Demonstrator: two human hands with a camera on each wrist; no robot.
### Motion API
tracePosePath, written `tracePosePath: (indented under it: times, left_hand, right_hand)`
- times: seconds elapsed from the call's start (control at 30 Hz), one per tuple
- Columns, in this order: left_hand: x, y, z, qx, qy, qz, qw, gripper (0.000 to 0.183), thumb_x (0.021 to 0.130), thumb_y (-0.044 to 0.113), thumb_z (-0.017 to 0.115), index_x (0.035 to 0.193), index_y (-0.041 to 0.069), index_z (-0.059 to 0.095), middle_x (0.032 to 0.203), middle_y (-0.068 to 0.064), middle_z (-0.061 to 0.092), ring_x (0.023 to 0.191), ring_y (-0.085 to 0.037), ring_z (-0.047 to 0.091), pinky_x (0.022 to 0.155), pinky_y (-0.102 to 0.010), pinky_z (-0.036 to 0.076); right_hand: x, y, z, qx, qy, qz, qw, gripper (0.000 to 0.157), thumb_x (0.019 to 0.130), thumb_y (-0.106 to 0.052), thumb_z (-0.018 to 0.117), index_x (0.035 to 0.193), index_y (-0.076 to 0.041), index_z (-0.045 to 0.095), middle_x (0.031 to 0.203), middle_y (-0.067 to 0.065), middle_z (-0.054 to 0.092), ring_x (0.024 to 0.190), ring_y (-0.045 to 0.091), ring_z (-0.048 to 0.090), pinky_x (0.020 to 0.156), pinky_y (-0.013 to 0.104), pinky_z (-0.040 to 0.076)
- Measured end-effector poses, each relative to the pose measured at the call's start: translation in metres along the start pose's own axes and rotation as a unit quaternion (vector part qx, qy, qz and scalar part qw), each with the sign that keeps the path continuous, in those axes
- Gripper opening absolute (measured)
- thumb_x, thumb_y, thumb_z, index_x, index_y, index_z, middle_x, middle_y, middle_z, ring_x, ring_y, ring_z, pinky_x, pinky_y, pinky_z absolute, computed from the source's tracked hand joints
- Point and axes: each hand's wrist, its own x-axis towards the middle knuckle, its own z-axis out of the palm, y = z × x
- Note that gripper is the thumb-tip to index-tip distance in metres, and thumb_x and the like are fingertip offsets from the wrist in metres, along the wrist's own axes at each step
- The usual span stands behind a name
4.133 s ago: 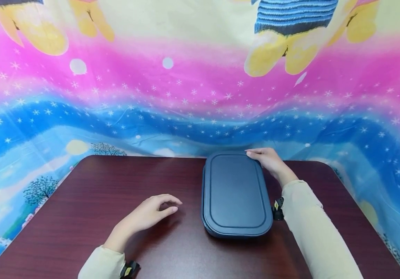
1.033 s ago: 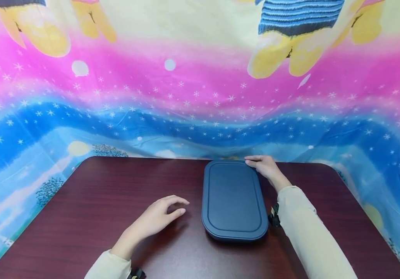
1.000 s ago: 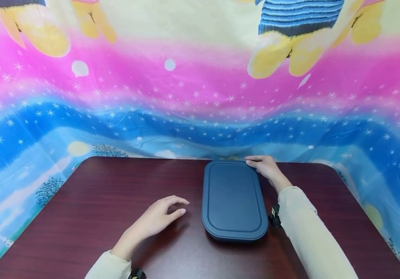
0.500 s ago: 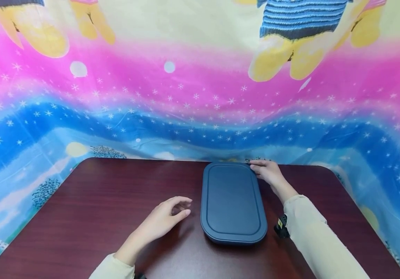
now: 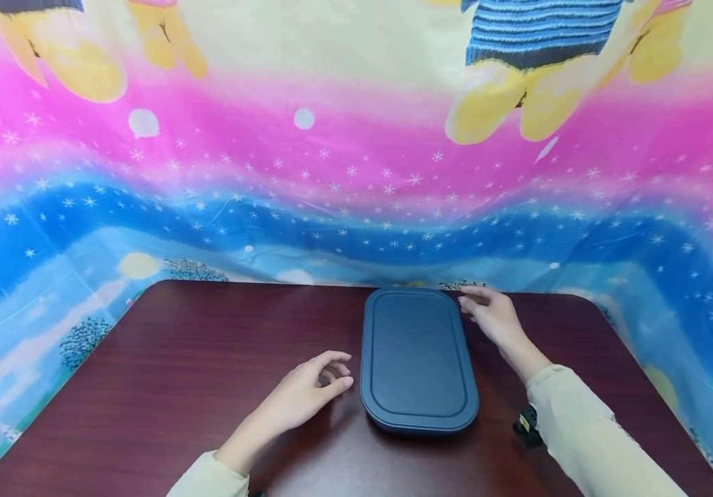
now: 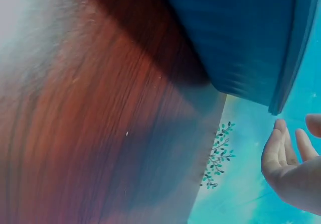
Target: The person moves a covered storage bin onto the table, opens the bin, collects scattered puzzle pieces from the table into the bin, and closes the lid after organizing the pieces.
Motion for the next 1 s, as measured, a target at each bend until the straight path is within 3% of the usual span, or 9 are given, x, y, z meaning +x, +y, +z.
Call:
tracePosePath:
  times: [0.23,0.43,0.53,0.8,1.0]
  left_hand:
    - [-0.001,0.002,0.003,-0.016,-0.002,-0.007,0.9998,0.042,0.096,0.039,0.064,0.131,0.015,0.061,0.105,0.012,0.066,0.093,-0.005,0.063,0.084,-0.041,0.048]
    - [0.000,0.004,0.005,-0.013,-0.020,0.004,0.9997,0.040,0.096,0.042,0.063,0.129,0.019,0.062,0.107,0.014,0.066,0.094,-0.003,0.062,0.084,-0.038,0.048]
    - [0.001,0.006,0.007,-0.012,-0.020,-0.003,0.9997,0.040,0.096,0.043,0.063,0.129,0.020,0.062,0.106,0.015,0.066,0.093,-0.002,0.062,0.084,-0.039,0.048]
    - [0.002,0.008,0.013,-0.036,-0.020,-0.019,0.9990,0.044,0.096,0.043,0.064,0.129,0.014,0.062,0.104,0.011,0.066,0.094,-0.008,0.063,0.081,-0.036,0.050]
    - [0.003,0.010,0.014,-0.068,-0.019,-0.026,0.9972,0.047,0.095,0.040,0.065,0.132,0.011,0.059,0.103,0.010,0.065,0.095,-0.010,0.063,0.080,-0.036,0.051]
  right_hand:
    - [-0.023,-0.001,-0.002,-0.024,0.015,-0.034,0.999,0.047,0.104,-0.029,0.051,0.143,-0.003,0.051,0.135,0.023,0.057,0.112,0.033,0.061,0.084,0.031,0.053]
    - [-0.042,0.004,0.000,-0.012,0.036,-0.065,0.997,0.045,0.104,-0.031,0.054,0.140,-0.003,0.054,0.127,0.021,0.063,0.096,0.008,0.065,0.077,0.023,0.053]
    - [-0.051,0.009,-0.001,-0.006,0.041,-0.070,0.997,0.045,0.103,-0.031,0.056,0.138,-0.004,0.056,0.122,0.014,0.067,0.090,-0.001,0.063,0.075,0.021,0.053]
    - [-0.074,0.024,-0.001,0.014,0.049,-0.061,0.997,0.046,0.101,-0.034,0.059,0.135,-0.003,0.058,0.107,-0.015,0.069,0.090,0.005,0.065,0.076,0.025,0.055]
    - [-0.084,0.027,0.000,0.028,0.051,-0.044,0.997,0.047,0.099,-0.036,0.061,0.134,-0.005,0.059,0.108,-0.014,0.070,0.092,0.008,0.066,0.075,0.026,0.055]
